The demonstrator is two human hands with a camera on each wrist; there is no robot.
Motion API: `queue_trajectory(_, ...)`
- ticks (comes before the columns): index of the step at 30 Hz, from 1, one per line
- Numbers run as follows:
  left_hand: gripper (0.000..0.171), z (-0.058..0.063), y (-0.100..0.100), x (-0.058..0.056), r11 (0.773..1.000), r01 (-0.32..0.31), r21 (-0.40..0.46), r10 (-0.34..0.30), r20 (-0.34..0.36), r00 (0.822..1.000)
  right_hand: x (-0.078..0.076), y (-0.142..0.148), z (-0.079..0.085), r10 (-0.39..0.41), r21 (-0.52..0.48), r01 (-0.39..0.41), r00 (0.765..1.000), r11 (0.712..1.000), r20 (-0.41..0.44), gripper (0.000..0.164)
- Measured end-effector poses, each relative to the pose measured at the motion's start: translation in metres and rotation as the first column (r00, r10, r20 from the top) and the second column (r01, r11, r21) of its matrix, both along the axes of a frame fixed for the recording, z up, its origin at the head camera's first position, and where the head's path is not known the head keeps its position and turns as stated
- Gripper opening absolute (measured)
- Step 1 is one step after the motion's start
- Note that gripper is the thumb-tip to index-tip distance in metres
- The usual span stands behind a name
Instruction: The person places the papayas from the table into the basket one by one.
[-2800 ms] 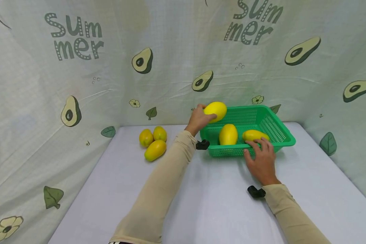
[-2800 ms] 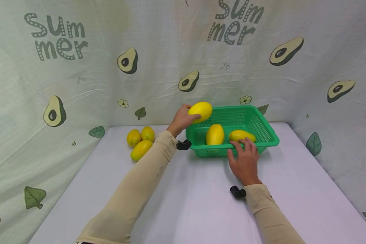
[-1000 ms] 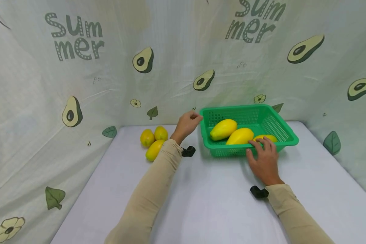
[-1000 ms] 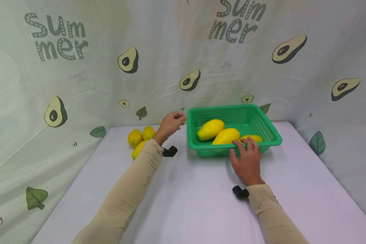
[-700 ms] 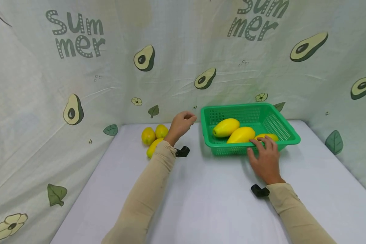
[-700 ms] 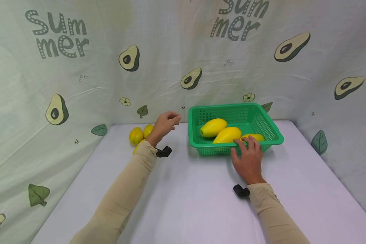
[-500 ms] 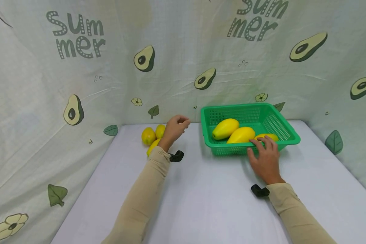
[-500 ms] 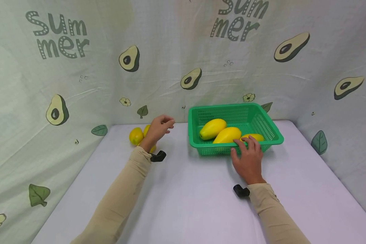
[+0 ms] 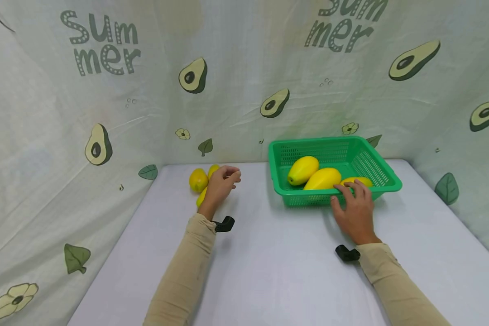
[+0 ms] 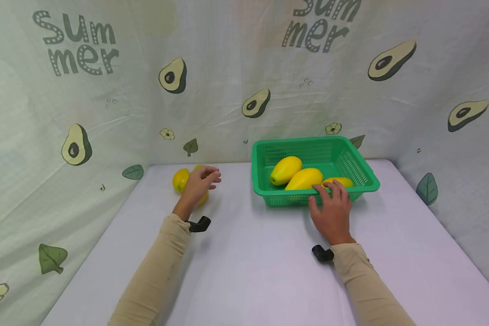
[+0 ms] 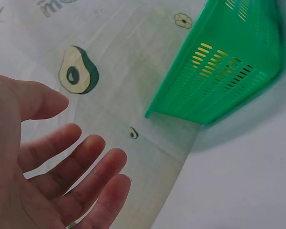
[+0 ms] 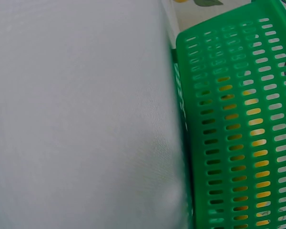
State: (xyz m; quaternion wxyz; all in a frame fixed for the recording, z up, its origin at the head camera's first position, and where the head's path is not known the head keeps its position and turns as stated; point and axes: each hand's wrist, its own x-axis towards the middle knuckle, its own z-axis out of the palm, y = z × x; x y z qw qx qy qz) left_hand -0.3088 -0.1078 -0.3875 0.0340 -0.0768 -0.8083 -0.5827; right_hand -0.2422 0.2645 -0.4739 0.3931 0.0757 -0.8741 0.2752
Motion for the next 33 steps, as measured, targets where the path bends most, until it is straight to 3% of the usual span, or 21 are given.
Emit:
queue_trajectory(6, 0.032, -0.008, -0.010, 0.009, 1.000, -0.012, 0.008, 0.012, 0.016, 1.000, 0.000, -0.002, -0.001, -0.005, -0.006, 0.005, 1.000, 1.000, 0.016, 0.032)
queue_trajectory(9, 0.030, -0.013, -0.019, 0.013, 0.998, -0.021, 0.063, 0.020, 0.010, 1.000, 0.001, -0.004, 0.000, -0.006, -0.007, 0.006, 1.000, 1.000, 0.022, 0.032)
queue_trajectory(13, 0.032, -0.018, -0.033, 0.018, 0.990, -0.056, 0.132, 0.056, -0.001, 0.998, 0.000, -0.003, 0.001, -0.009, 0.003, 0.009, 1.000, 1.000, 0.022, 0.032)
queue_trajectory(21, 0.042, -0.027, -0.060, 0.031, 0.978, -0.134, 0.160, 0.140, -0.023, 0.990, -0.001, -0.003, 0.002, -0.008, 0.008, 0.008, 1.000, 1.000, 0.030, 0.032)
queue_trajectory(33, 0.038, -0.043, -0.086, 0.034, 0.956, -0.239, 0.172, 0.252, -0.059, 0.966, 0.001, -0.002, 0.003, -0.016, 0.003, 0.015, 1.000, 1.000, 0.026, 0.032)
